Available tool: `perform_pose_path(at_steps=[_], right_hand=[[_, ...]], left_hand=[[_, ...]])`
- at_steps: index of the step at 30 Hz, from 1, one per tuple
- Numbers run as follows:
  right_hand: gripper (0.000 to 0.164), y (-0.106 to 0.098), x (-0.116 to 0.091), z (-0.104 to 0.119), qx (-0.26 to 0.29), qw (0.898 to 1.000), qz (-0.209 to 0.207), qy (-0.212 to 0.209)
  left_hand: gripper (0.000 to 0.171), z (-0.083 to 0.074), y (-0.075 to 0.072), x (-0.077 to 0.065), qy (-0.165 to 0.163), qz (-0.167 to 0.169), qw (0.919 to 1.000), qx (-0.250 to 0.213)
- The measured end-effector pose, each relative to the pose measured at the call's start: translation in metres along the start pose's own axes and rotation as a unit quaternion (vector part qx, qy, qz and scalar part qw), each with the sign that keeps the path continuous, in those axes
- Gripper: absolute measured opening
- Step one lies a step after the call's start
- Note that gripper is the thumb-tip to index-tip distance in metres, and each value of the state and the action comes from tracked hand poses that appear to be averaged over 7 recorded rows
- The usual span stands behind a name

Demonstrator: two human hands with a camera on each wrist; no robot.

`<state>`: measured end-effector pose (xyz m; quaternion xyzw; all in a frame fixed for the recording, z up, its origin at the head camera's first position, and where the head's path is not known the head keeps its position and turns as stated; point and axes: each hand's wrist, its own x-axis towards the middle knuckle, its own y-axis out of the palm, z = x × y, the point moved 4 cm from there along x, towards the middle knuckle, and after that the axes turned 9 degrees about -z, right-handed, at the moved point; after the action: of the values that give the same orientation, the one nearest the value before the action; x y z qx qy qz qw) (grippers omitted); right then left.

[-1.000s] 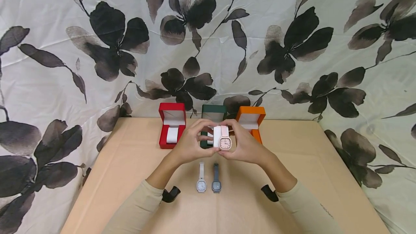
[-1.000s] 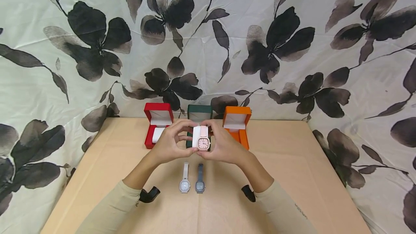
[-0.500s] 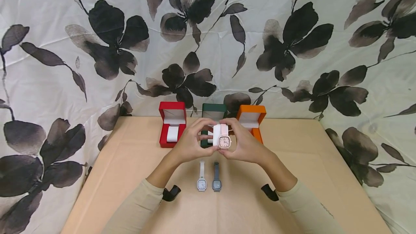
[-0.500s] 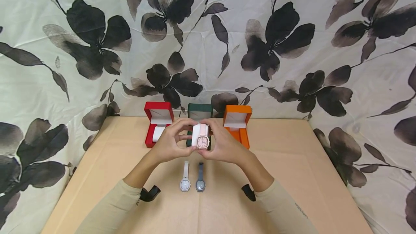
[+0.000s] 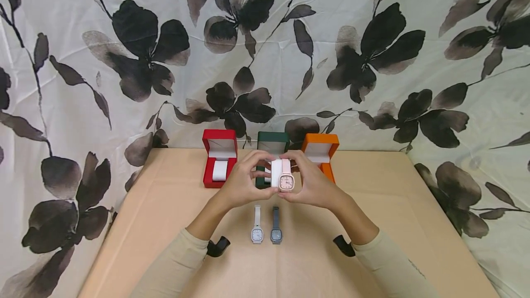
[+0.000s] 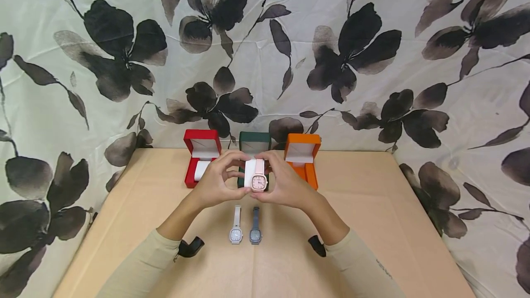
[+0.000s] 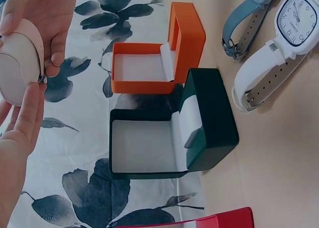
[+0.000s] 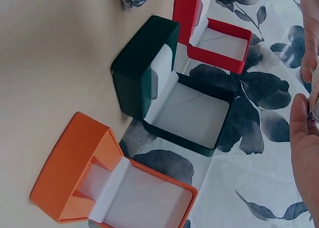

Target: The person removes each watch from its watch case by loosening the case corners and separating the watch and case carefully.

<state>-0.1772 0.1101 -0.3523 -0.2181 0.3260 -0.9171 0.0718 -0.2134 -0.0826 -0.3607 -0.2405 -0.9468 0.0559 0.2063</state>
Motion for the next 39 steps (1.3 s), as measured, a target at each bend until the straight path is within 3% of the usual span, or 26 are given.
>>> perform_pose_path(at_steps=[29, 39], right_hand=[[0.086, 0.0023, -0.0019, 0.0009, 0.030, 0.999, -0.003, -0.013], [0.090, 0.0015, -0.0014, -0.0018, 0.008, 0.999, -0.025, -0.030]], left_hand=[[0.065, 0.0008, -0.0045, -0.0020, -0.002, -0.006, 1.0000, 0.006], [0.066, -0.0003, -0.0056, -0.0008, -0.003, -0.009, 1.0000, 0.002]])
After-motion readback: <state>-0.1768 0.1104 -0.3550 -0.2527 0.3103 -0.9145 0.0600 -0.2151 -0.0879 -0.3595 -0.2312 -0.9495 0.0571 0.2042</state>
